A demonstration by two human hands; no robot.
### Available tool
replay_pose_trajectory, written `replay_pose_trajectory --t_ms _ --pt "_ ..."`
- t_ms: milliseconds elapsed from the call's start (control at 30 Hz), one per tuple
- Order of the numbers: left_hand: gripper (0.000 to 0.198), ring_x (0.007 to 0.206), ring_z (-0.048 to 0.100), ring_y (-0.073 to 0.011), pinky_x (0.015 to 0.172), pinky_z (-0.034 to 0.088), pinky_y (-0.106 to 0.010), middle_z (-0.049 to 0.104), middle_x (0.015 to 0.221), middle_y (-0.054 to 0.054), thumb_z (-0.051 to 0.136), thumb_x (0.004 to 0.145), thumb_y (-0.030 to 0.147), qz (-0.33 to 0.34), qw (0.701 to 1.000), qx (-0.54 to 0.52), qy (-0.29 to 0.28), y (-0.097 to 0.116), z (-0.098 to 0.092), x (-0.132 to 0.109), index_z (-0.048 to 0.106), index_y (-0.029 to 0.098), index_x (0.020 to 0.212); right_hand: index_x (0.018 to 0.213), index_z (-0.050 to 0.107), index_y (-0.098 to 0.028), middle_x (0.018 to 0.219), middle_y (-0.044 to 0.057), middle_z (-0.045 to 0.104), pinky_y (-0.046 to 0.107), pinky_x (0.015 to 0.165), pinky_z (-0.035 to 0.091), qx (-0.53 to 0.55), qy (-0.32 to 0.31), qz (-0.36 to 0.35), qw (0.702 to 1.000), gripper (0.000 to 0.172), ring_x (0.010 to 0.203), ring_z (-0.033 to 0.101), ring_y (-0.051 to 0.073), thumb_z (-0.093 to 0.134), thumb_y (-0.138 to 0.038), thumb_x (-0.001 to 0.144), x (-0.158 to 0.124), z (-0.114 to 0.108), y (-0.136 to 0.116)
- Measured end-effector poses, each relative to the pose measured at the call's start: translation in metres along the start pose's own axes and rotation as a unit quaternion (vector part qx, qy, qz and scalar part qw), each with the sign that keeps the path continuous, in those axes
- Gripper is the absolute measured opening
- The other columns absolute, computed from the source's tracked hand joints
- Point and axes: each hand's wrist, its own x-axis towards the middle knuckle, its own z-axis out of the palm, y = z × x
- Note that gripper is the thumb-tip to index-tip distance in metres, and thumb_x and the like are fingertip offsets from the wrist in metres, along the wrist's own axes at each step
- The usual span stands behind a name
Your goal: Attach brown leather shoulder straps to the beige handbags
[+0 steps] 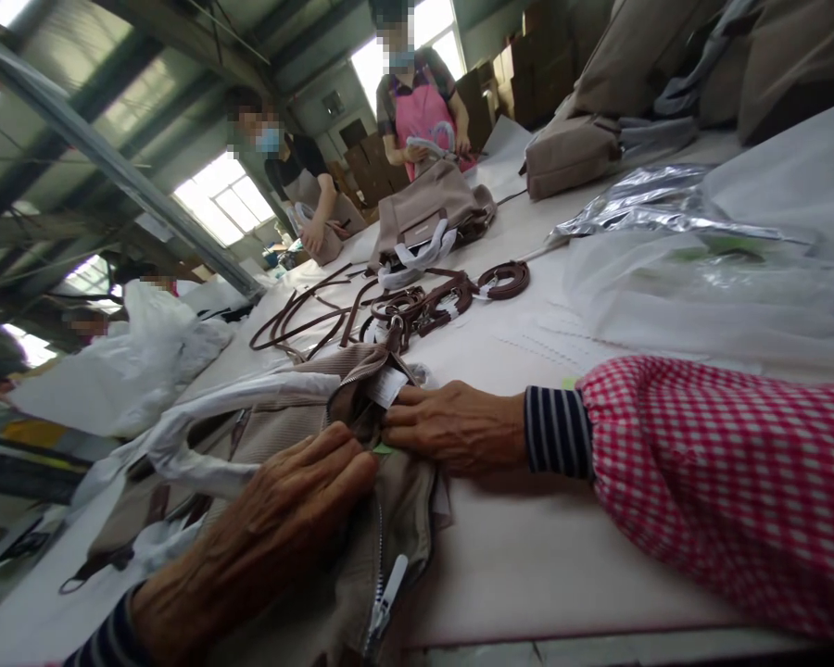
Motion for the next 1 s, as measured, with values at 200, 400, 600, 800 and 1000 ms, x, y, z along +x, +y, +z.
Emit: replay_pose_trajectory --t_ms 200,400,600,800,1000 --pt "0.030 0.084 0.053 -0.0205 0.076 0.048 -0.031 0.064 0.092 -0.004 0.032 0.104 0.010 0.035 0.999 0.006 0.041 0.001 0.002 0.010 0.058 0.021 0.093 0.119 0.060 -0.010 0.123 0.014 0.063 0.037 0.074 0.046 0.001 -0.028 -0.009 1.000 0.024 0.090 0.057 0.022 0.048 -0.023 0.102 0.019 -0.009 -0.006" --pt "0.022 0.084 0.049 -0.0210 0.074 0.042 -0.034 0.062 0.093 -0.005 0.038 0.104 0.008 0.043 0.998 0.024 0.035 0.000 0.002 0.016 0.053 0.018 0.091 0.122 0.060 -0.014 0.134 0.015 0.059 0.032 0.061 0.039 0.003 -0.018 0.032 0.999 0.025 0.086 0.061 0.019 0.049 -0.022 0.101 0.026 -0.004 -0.008" --pt "0.025 0.081 0.048 -0.0197 0.071 0.039 -0.033 0.059 0.087 -0.005 0.036 0.105 0.008 0.057 0.995 0.043 0.075 0.001 0.008 0.017 0.053 0.017 0.089 0.101 0.066 -0.012 0.113 0.013 0.067 0.031 0.052 0.021 -0.050 -0.068 0.055 0.995 0.019 0.060 0.046 0.012 0.049 -0.021 0.101 0.023 -0.003 -0.013" --pt "0.028 0.078 0.045 -0.0184 0.069 0.038 -0.031 0.056 0.082 -0.004 0.034 0.105 0.007 0.029 0.992 -0.020 0.119 -0.003 0.002 0.007 0.051 0.017 0.085 0.083 0.067 -0.012 0.081 0.008 0.070 0.032 0.054 0.021 -0.053 -0.097 -0.001 0.994 0.019 0.061 0.049 0.014 0.057 -0.021 0.097 0.046 -0.024 -0.007" --pt "0.030 0.081 0.047 -0.0177 0.074 0.042 -0.031 0.059 0.085 -0.004 0.032 0.106 0.008 0.013 0.990 -0.066 0.127 0.010 0.012 -0.003 0.049 0.018 0.083 0.101 0.071 -0.012 0.099 0.013 0.076 0.029 0.059 0.034 0.045 -0.126 0.116 0.984 0.020 0.078 0.066 0.020 0.053 -0.021 0.096 0.051 -0.015 -0.011"
